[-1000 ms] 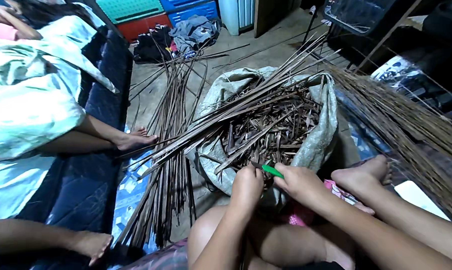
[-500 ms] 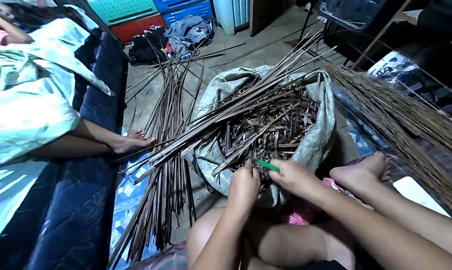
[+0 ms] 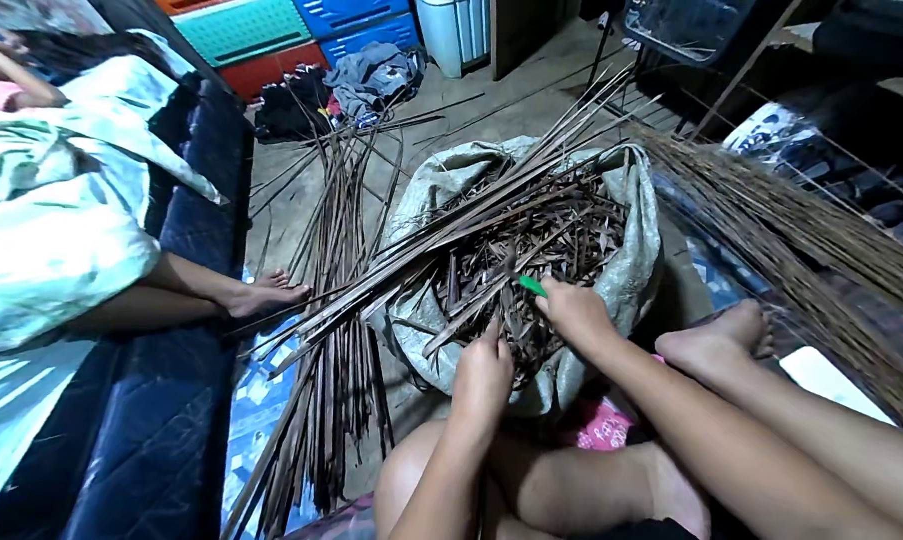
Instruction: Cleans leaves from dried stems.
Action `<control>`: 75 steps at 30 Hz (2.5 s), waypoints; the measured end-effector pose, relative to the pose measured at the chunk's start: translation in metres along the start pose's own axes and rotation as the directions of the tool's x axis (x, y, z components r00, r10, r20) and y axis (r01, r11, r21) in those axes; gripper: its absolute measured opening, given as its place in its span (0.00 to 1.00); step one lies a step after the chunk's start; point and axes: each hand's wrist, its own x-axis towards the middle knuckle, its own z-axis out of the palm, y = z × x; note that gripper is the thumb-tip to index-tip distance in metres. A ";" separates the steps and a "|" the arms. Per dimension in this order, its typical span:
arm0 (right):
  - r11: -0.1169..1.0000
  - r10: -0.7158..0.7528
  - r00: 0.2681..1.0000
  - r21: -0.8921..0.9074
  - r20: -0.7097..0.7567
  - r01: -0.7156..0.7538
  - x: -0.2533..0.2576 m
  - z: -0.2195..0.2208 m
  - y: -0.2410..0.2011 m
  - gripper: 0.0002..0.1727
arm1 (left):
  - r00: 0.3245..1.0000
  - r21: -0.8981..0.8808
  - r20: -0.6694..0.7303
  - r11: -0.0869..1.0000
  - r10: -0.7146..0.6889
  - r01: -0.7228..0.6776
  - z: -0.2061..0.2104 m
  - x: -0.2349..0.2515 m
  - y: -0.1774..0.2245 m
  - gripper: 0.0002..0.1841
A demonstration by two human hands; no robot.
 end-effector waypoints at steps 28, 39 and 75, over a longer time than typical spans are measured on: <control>0.984 -0.178 0.978 -0.004 0.105 0.180 -0.057 0.011 0.002 0.20 | 0.999 -0.006 0.044 1.000 0.020 -0.019 0.001 -0.001 0.002 0.20; 0.983 -0.073 0.997 0.174 0.041 0.065 -0.028 -0.006 0.017 0.20 | 0.999 -0.056 0.042 0.998 0.029 -0.027 0.003 0.002 -0.002 0.23; 0.973 -0.221 0.957 0.104 0.189 0.205 -0.073 -0.006 -0.003 0.17 | 1.000 -0.019 0.021 1.000 0.023 -0.022 0.002 -0.003 0.001 0.18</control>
